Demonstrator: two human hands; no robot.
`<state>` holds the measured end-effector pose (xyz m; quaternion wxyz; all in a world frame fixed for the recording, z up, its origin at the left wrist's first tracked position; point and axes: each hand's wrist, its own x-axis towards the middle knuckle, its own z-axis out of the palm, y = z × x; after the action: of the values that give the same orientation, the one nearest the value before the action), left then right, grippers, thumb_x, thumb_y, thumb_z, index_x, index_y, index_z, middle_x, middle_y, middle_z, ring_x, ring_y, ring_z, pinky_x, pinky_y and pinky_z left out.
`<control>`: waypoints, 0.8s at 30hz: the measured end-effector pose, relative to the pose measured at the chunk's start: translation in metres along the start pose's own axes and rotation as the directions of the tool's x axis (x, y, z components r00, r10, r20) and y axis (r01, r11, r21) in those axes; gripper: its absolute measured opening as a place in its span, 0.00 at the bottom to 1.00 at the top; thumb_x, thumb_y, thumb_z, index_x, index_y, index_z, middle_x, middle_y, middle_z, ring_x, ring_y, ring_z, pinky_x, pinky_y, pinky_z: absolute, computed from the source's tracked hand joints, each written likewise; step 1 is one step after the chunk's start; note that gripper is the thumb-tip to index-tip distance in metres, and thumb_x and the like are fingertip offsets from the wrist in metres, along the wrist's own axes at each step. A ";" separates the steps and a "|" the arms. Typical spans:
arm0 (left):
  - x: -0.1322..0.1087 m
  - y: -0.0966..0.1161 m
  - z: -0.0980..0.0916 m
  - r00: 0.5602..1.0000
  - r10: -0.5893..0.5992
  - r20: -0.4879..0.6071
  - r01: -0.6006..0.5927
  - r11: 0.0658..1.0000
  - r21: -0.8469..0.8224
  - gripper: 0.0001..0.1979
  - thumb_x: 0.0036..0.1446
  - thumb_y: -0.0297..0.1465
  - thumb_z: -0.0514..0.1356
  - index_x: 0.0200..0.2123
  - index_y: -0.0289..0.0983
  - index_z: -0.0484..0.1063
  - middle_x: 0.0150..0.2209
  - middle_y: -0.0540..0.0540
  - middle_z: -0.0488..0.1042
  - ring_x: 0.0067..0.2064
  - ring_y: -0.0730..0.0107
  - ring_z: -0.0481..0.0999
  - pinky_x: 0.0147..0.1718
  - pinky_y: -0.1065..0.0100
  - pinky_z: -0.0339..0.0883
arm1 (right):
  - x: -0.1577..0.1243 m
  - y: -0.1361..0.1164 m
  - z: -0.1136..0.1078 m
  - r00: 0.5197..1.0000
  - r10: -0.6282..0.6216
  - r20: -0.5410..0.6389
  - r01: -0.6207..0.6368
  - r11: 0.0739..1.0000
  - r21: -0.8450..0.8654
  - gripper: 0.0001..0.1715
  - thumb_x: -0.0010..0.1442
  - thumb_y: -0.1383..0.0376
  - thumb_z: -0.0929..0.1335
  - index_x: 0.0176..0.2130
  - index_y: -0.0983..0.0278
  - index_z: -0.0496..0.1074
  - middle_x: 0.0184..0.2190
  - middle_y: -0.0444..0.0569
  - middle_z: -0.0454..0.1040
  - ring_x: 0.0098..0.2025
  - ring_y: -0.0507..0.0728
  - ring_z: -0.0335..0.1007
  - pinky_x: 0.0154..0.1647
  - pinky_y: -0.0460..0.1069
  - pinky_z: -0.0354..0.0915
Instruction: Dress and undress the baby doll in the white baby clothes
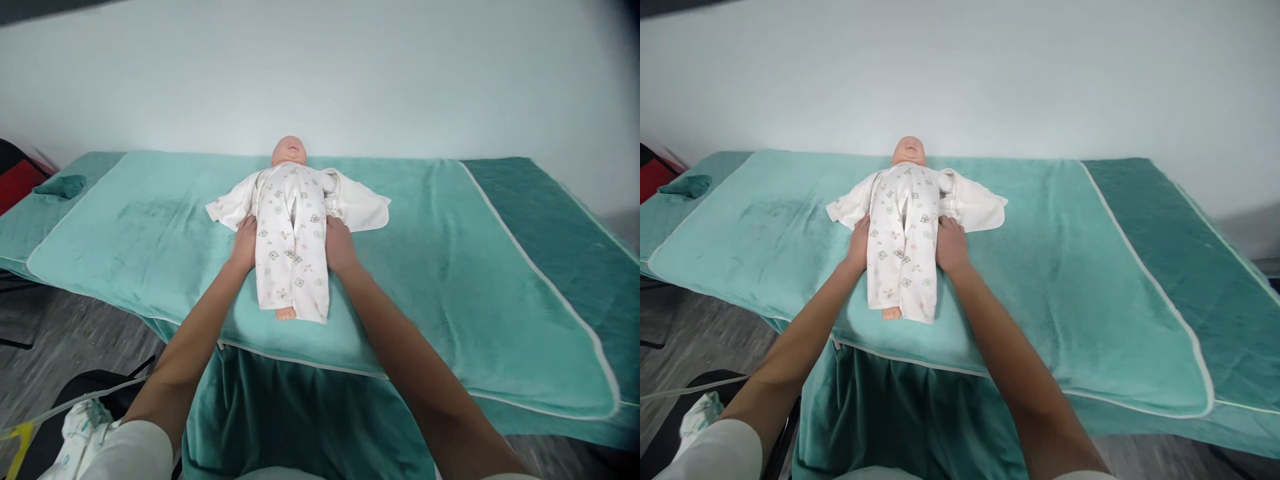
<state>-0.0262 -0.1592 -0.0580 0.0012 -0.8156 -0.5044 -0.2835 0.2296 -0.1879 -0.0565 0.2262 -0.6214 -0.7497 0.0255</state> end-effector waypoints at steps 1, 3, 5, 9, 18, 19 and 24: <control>0.001 0.001 0.000 1.000 -0.017 0.004 0.017 1.000 -0.024 0.21 0.71 0.38 0.52 0.59 0.37 0.75 0.46 0.36 0.81 0.54 0.47 0.79 0.59 0.50 0.72 | 0.002 0.000 0.001 1.000 0.011 0.002 -0.011 1.000 0.013 0.15 0.71 0.68 0.60 0.49 0.65 0.74 0.53 0.62 0.76 0.55 0.68 0.69 0.53 0.58 0.65; 0.004 0.004 0.001 0.999 -0.035 0.027 0.037 0.997 -0.074 0.21 0.69 0.38 0.53 0.58 0.37 0.75 0.51 0.35 0.81 0.55 0.46 0.79 0.58 0.50 0.73 | 0.007 0.001 0.003 1.000 0.025 -0.005 -0.024 0.998 0.058 0.17 0.72 0.68 0.59 0.51 0.65 0.74 0.54 0.62 0.76 0.57 0.69 0.69 0.55 0.59 0.65; 0.007 0.007 0.001 0.997 -0.023 0.070 0.031 0.993 -0.117 0.19 0.68 0.37 0.55 0.55 0.37 0.77 0.54 0.35 0.80 0.58 0.45 0.78 0.60 0.50 0.73 | 0.011 0.002 0.006 0.999 0.027 -0.021 -0.024 0.993 0.112 0.20 0.72 0.67 0.57 0.51 0.65 0.75 0.53 0.62 0.77 0.57 0.70 0.70 0.56 0.61 0.66; 0.010 0.012 0.000 0.992 -0.078 0.096 0.096 0.976 -0.195 0.17 0.66 0.36 0.57 0.55 0.40 0.77 0.57 0.38 0.80 0.60 0.46 0.78 0.61 0.50 0.73 | 0.014 0.005 0.011 0.998 0.029 -0.052 -0.019 0.984 0.176 0.19 0.72 0.62 0.59 0.50 0.63 0.76 0.50 0.61 0.78 0.56 0.71 0.72 0.56 0.62 0.68; 0.008 0.014 -0.002 0.982 -0.178 0.057 0.187 0.951 -0.246 0.16 0.67 0.33 0.56 0.56 0.40 0.74 0.54 0.40 0.82 0.55 0.49 0.82 0.56 0.53 0.78 | 0.001 0.007 0.006 0.992 0.091 -0.089 -0.039 0.883 0.468 0.22 0.69 0.57 0.62 0.55 0.62 0.76 0.45 0.56 0.82 0.48 0.68 0.77 0.47 0.58 0.73; 0.008 0.015 -0.002 0.979 -0.196 0.051 0.202 0.943 -0.264 0.16 0.68 0.33 0.54 0.56 0.40 0.74 0.53 0.40 0.83 0.54 0.50 0.82 0.54 0.54 0.79 | -0.002 0.007 0.005 0.994 0.075 -0.082 -0.028 0.884 0.467 0.22 0.69 0.57 0.62 0.55 0.61 0.76 0.45 0.56 0.83 0.48 0.68 0.77 0.46 0.58 0.73; 0.004 0.012 -0.001 0.969 -0.246 0.016 0.240 0.927 -0.287 0.15 0.70 0.35 0.51 0.50 0.40 0.75 0.48 0.41 0.84 0.51 0.51 0.82 0.51 0.52 0.79 | -0.008 0.007 0.003 0.997 -0.022 -0.075 0.051 0.909 0.414 0.22 0.70 0.60 0.62 0.57 0.58 0.76 0.44 0.54 0.83 0.47 0.68 0.78 0.43 0.58 0.74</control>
<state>-0.0149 -0.1620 -0.0519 -0.1471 -0.7355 -0.5551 -0.3597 0.2357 -0.1933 -0.0634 0.3790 -0.5455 -0.7305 0.1588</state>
